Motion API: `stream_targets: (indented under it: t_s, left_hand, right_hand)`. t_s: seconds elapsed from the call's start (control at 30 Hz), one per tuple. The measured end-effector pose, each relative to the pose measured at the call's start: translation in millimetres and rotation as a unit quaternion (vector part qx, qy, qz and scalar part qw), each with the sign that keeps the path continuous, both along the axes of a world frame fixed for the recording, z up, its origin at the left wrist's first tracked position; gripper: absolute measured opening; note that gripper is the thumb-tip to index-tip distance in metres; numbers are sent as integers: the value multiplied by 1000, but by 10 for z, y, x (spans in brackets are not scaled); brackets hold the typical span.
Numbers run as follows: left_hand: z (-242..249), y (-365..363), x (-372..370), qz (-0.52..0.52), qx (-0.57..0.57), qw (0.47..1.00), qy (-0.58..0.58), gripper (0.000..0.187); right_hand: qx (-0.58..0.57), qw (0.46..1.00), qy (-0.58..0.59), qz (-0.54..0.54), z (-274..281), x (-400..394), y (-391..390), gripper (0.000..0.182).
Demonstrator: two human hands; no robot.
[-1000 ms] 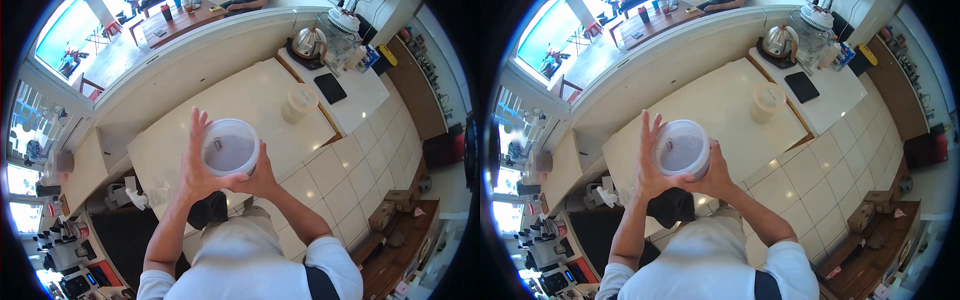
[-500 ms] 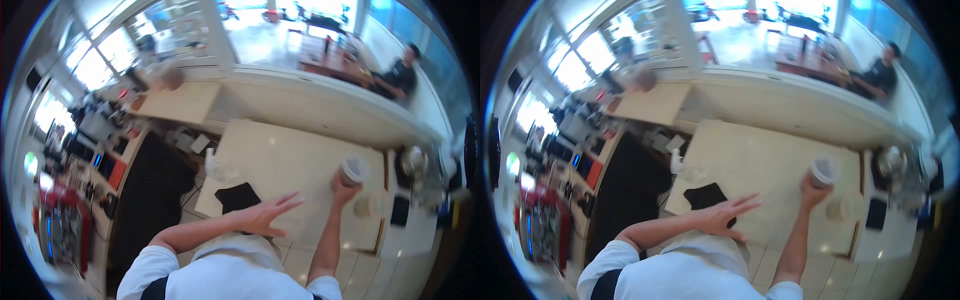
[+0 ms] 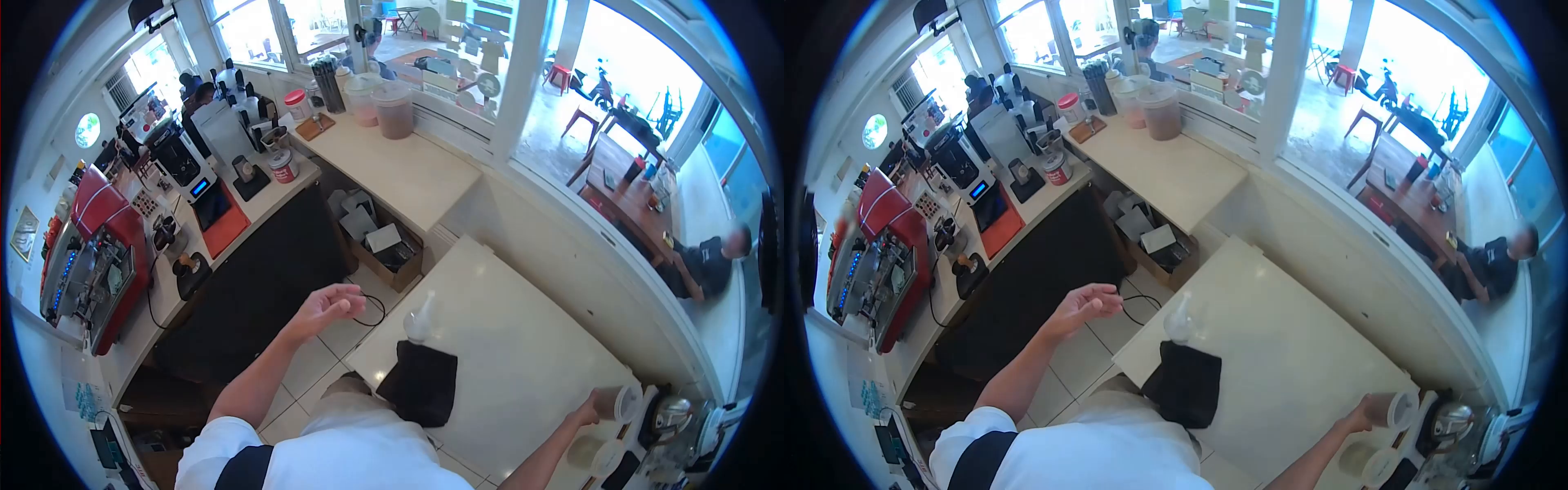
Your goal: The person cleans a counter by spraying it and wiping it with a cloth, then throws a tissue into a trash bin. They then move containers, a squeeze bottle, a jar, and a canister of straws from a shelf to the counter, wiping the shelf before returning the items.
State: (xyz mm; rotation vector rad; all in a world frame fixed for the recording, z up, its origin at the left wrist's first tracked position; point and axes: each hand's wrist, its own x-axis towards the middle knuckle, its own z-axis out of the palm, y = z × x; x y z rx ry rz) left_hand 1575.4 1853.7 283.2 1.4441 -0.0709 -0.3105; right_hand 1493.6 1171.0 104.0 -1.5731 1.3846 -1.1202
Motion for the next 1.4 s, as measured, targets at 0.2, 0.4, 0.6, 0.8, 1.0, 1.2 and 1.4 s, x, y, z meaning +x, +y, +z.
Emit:
stream_targets:
  t_s: [0.2,0.4,0.6,0.8,1.0,1.2,1.4]
  left_hand:
    - [-58,622,1748,182,335,876,-295,75]
    - [-229,1081,4030,280,341,820,-365,93]
    - [-360,1220,5210,318,275,849,-322,109]
    - [-446,1228,5703,304,131,836,-438,104]
    - [-191,1224,5810,334,132,852,-382,108]
    - [-337,1102,5754,366,247,837,-323,113]
    - [-384,950,5706,338,146,869,-332,111]
  right_hand:
    - [-50,942,-55,326,1572,1199,1863,84]
    - [-160,791,36,590,2521,2965,3914,96]
    - [-157,757,81,629,2183,4616,5299,117]
    - [-277,789,48,546,1356,5867,5757,128]
    - [-155,786,-78,593,1631,6110,6175,125]
    - [-206,779,-57,590,1634,6036,6014,118]
    - [-146,776,-34,613,1735,5429,5639,110]
